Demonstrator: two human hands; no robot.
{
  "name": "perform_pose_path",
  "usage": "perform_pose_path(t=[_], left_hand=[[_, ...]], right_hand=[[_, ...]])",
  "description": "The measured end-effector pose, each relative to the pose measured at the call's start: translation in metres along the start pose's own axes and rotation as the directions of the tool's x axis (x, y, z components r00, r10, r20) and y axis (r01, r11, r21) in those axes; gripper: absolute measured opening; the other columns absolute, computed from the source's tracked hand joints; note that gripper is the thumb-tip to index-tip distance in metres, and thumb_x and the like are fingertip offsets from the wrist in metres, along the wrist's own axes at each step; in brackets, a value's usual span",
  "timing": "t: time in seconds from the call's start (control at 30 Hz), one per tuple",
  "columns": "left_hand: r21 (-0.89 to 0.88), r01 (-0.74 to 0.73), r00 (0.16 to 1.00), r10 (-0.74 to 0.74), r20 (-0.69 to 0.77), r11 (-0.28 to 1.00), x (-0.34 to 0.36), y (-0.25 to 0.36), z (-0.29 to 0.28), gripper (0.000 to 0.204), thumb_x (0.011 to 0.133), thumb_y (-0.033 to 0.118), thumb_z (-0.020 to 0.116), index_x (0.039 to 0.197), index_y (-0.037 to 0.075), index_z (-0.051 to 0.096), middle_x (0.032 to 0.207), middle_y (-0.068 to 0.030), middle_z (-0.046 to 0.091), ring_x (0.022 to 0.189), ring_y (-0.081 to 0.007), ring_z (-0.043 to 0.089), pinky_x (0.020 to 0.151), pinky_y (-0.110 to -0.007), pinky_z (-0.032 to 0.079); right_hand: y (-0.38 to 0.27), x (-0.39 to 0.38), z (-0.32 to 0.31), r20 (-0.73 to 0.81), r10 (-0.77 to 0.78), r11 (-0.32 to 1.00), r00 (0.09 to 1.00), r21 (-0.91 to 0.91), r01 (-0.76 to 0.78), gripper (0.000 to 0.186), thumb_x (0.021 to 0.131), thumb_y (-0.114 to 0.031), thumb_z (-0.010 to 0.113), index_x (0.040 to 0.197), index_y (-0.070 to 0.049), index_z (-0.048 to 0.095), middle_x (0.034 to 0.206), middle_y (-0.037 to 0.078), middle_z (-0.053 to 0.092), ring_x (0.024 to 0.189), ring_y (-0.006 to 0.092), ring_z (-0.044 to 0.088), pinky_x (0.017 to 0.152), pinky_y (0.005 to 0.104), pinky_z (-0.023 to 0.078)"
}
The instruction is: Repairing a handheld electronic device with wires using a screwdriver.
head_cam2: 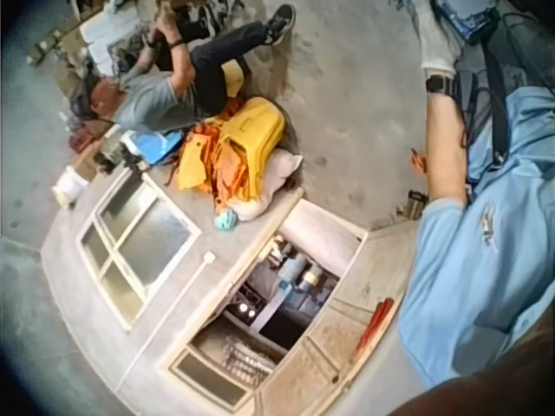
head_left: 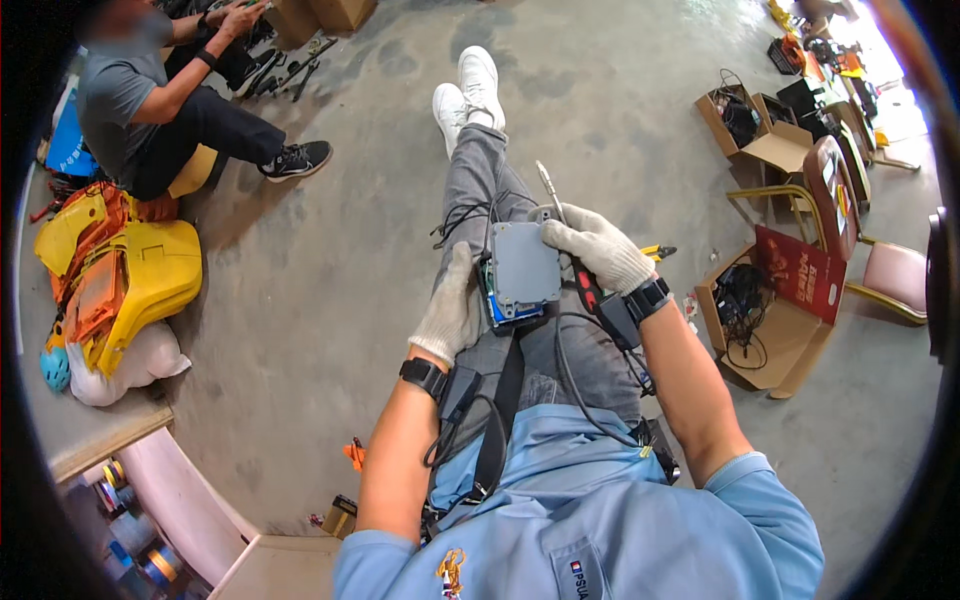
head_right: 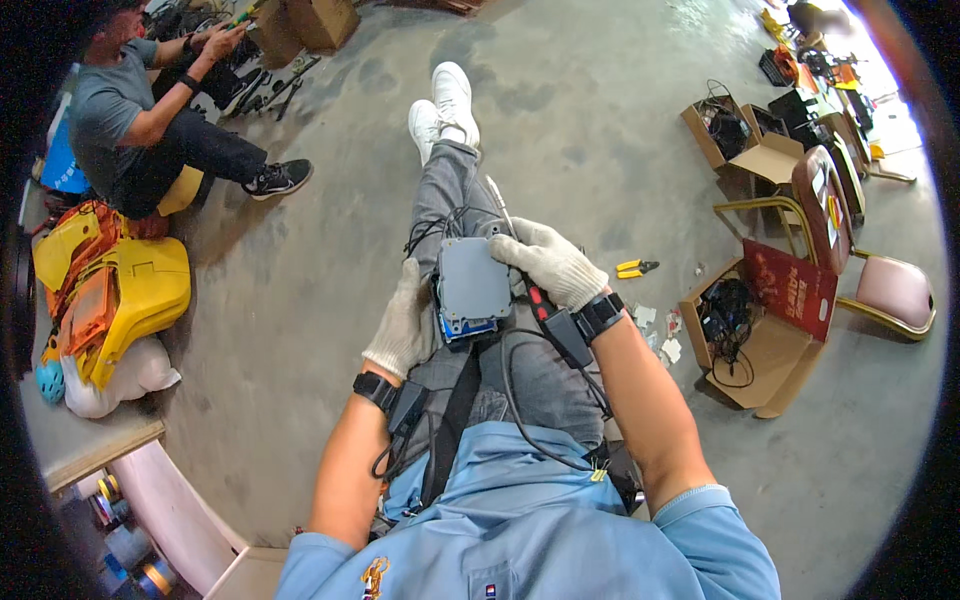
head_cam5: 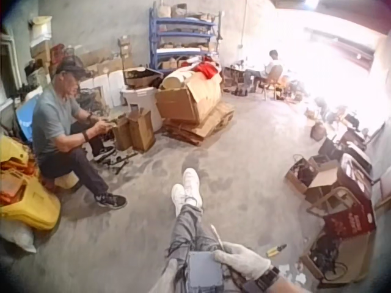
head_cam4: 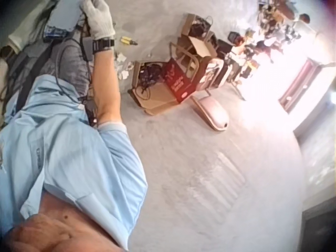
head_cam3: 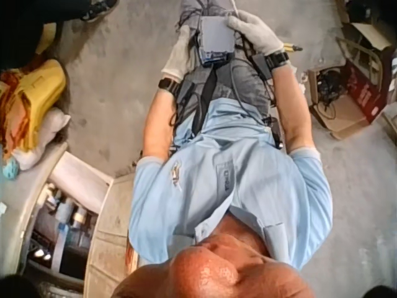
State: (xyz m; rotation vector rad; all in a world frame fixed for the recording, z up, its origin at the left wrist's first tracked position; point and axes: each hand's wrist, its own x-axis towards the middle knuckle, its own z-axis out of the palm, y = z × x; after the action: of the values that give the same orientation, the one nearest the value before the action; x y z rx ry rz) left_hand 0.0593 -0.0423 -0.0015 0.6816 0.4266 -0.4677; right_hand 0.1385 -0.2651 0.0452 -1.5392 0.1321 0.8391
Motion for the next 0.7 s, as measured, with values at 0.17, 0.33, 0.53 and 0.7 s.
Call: perform_pose_path(t=[0.17,0.33,0.53,0.7], left_hand=[[-0.007,0.008,0.999,-0.008,0.031,1.000,0.004,-0.003,-0.007,0.072,0.106,0.061,0.045,0.138,-0.003,0.057,0.131,-0.0152,0.065,0.120,-0.0239,0.062,0.105,-0.038,0.051],[-0.046,0.051,0.999,-0.051,0.008,0.998,0.006,-0.005,-0.013,0.068,0.106,0.060,0.046,0.134,0.000,0.061,0.130,-0.0144,0.066,0.117,-0.0243,0.064,0.103,-0.038,0.052],[-0.044,0.100,0.995,-0.101,-0.011,0.994,0.007,-0.005,-0.015,0.065,0.105,0.059,0.049,0.132,0.002,0.063,0.129,-0.0126,0.067,0.116,-0.0227,0.063,0.103,-0.038,0.051],[0.006,0.058,0.998,-0.058,0.013,0.998,0.000,-0.003,-0.011,0.061,0.105,0.056,0.053,0.132,0.002,0.063,0.128,-0.0122,0.066,0.116,-0.0220,0.062,0.104,-0.038,0.050]], right_hand=[[0.019,0.008,0.011,-0.011,-0.139,0.967,0.990,-0.219,0.133,0.037,0.099,-0.031,0.065,0.121,-0.001,0.067,0.089,0.000,0.063,0.077,0.0055,0.056,0.067,0.0254,0.048],[0.017,0.005,0.014,0.013,-0.070,0.970,0.997,-0.233,0.071,0.038,0.099,-0.031,0.063,0.121,0.000,0.067,0.087,0.003,0.065,0.076,0.0110,0.060,0.070,0.0293,0.050],[0.011,0.004,0.024,-0.033,-0.132,0.928,0.991,-0.357,0.111,0.035,0.098,-0.029,0.062,0.118,-0.002,0.067,0.079,0.003,0.062,0.064,0.0116,0.058,0.060,0.0309,0.048],[0.005,-0.002,0.028,-0.061,-0.062,0.927,0.996,-0.374,0.035,0.030,0.097,-0.029,0.062,0.109,-0.002,0.066,0.075,0.004,0.061,0.065,0.0112,0.057,0.060,0.0307,0.047]])
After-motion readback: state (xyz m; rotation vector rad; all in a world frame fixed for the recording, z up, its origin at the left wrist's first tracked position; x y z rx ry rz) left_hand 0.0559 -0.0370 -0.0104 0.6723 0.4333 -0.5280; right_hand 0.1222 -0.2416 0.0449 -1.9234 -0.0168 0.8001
